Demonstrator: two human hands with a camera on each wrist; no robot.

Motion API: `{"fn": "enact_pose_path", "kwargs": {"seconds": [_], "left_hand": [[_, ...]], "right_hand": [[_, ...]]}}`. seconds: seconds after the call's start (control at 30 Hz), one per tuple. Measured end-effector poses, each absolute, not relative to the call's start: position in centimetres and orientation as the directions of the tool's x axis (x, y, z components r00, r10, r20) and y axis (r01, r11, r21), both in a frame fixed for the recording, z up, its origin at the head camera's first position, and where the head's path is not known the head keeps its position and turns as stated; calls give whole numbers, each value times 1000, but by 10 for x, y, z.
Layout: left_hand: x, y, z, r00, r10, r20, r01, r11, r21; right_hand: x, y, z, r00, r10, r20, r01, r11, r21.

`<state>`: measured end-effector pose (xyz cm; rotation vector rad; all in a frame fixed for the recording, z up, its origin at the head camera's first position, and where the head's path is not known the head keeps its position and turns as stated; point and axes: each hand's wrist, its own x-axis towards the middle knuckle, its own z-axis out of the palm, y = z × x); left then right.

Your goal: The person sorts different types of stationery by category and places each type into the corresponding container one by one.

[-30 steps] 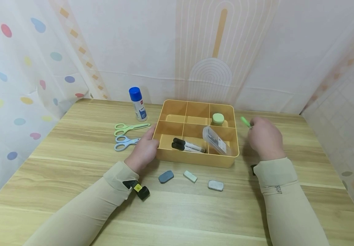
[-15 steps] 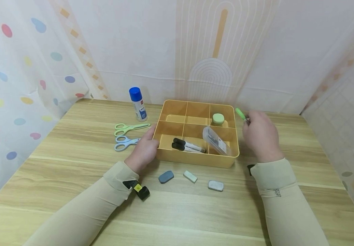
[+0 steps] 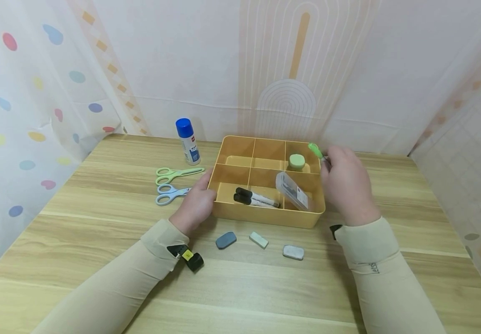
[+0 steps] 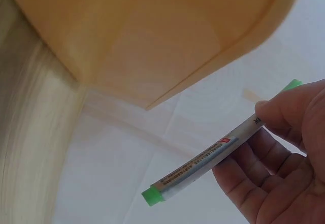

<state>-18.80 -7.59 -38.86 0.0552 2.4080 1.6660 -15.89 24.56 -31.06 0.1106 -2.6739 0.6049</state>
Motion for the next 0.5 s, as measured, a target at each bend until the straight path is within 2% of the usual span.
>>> {"fn": "enact_pose_path", "kwargs": {"seconds": [0.5], "left_hand": [[-187, -76, -388, -978, 150, -146, -83, 360, 929]], "right_hand": [[-151, 228, -309, -880, -38, 473, -250, 884, -395]]}}
